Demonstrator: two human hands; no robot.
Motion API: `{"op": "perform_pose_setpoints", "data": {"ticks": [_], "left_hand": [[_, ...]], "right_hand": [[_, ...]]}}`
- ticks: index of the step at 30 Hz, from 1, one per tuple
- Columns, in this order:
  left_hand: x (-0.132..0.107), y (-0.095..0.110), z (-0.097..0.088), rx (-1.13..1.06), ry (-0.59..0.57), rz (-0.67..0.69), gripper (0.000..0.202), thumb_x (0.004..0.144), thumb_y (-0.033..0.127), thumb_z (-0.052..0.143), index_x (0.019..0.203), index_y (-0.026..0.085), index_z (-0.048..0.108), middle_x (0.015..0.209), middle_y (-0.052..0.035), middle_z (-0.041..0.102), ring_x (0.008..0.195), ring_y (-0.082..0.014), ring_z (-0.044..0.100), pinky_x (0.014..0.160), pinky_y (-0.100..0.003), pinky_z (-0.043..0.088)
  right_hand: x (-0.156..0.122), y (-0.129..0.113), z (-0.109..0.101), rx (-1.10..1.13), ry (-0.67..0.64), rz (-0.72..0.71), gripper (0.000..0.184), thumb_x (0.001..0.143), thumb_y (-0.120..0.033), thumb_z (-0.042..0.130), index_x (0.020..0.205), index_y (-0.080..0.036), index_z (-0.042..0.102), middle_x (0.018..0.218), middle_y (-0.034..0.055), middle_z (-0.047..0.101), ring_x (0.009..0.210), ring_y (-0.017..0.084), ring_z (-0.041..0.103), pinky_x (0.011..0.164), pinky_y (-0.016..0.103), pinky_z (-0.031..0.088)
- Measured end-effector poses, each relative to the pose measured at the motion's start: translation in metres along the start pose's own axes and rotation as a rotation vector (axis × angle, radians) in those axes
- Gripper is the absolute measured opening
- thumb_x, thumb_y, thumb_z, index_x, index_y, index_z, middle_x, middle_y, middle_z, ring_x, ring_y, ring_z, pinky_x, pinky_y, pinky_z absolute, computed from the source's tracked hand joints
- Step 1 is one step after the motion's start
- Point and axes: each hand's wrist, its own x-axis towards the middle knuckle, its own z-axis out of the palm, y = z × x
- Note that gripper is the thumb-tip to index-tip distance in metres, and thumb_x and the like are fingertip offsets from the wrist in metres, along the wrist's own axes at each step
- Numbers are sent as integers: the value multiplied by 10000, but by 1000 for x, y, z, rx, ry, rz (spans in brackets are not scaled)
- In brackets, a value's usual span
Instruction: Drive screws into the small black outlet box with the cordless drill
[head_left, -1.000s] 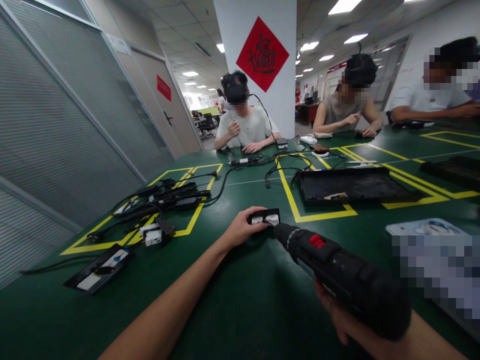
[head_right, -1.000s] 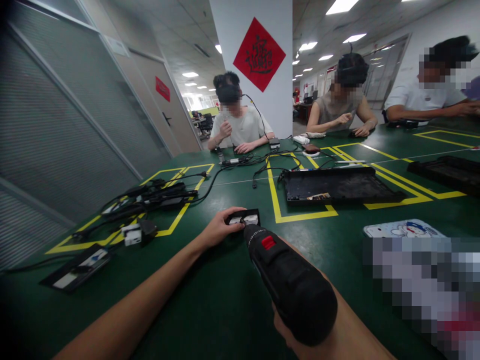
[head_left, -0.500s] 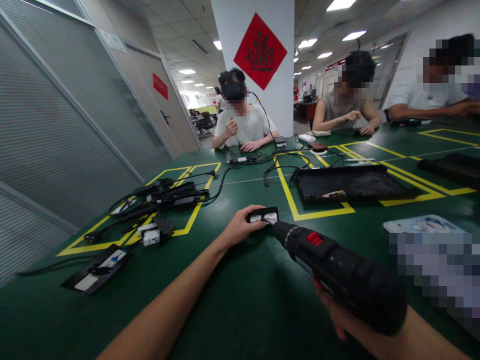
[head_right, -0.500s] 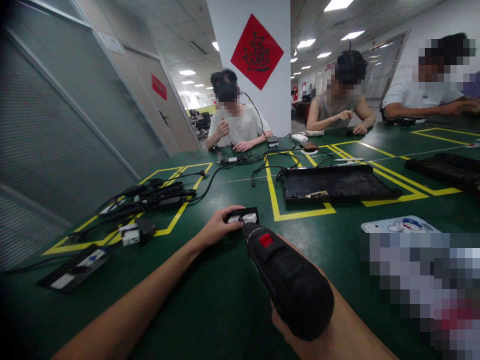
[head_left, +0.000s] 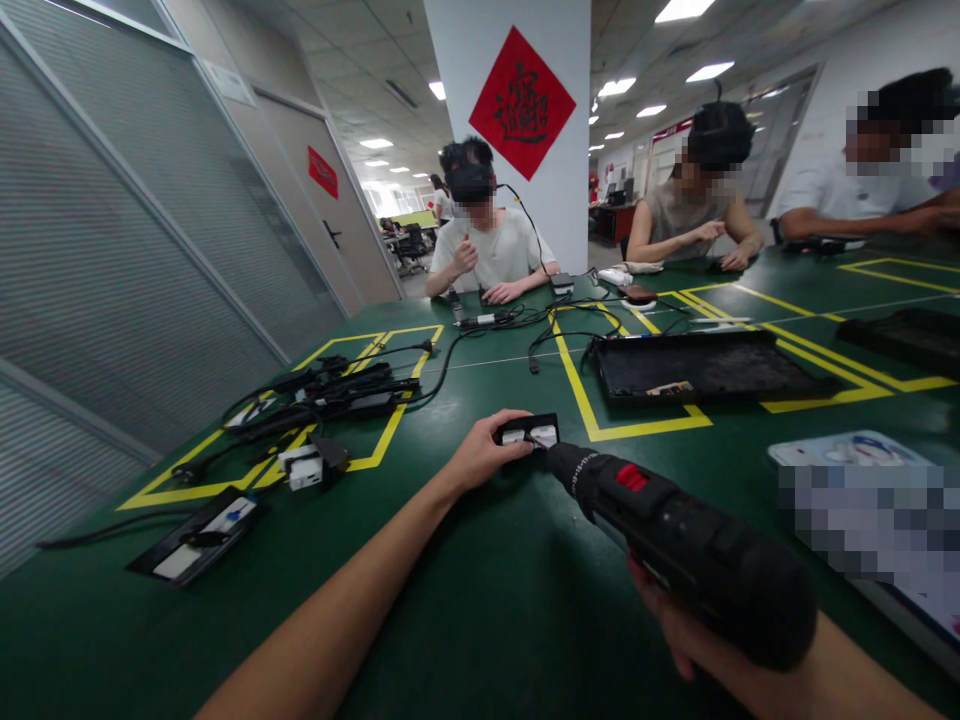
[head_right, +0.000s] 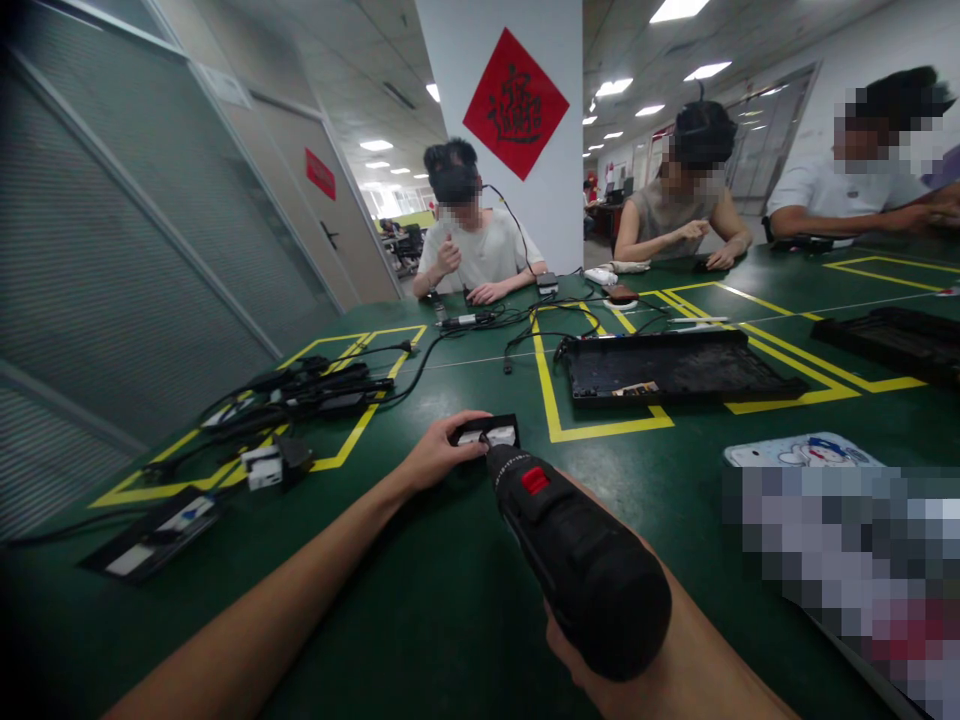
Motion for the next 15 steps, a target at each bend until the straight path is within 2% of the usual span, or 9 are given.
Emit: {"op": "perform_pose_setpoints", "data": {"ticks": [5, 9, 15], "left_hand": [[0, 0, 0, 3, 2, -7, 457, 694, 278, 634, 1130, 192, 531, 1067, -42, 604, 904, -195, 580, 818, -314, 458], [0, -1, 0, 2, -3, -14, 462, 694, 279, 640, 1135, 196, 528, 1054, -38, 607, 894, -192, 578, 791, -299, 459], [0, -5, 0, -25, -6, -10, 469, 697, 284, 651, 1142, 206, 522, 1060, -36, 607, 903, -189, 579, 806, -297, 450]], "right_hand": [[-10, -13, -5, 67, 12, 92, 124, 663, -271, 661, 782, -235, 667, 644, -9, 667, 495, 139, 625, 555, 268, 556], [-18, -28, -6, 63, 20, 101, 103, 693, -279, 623, 776, -235, 666, 679, -2, 675, 537, 148, 642, 565, 272, 556], [-19, -34, -2, 59, -2, 124, 72, 675, -239, 626, 735, -261, 661, 680, 4, 680, 558, 171, 638, 560, 307, 552]]}}
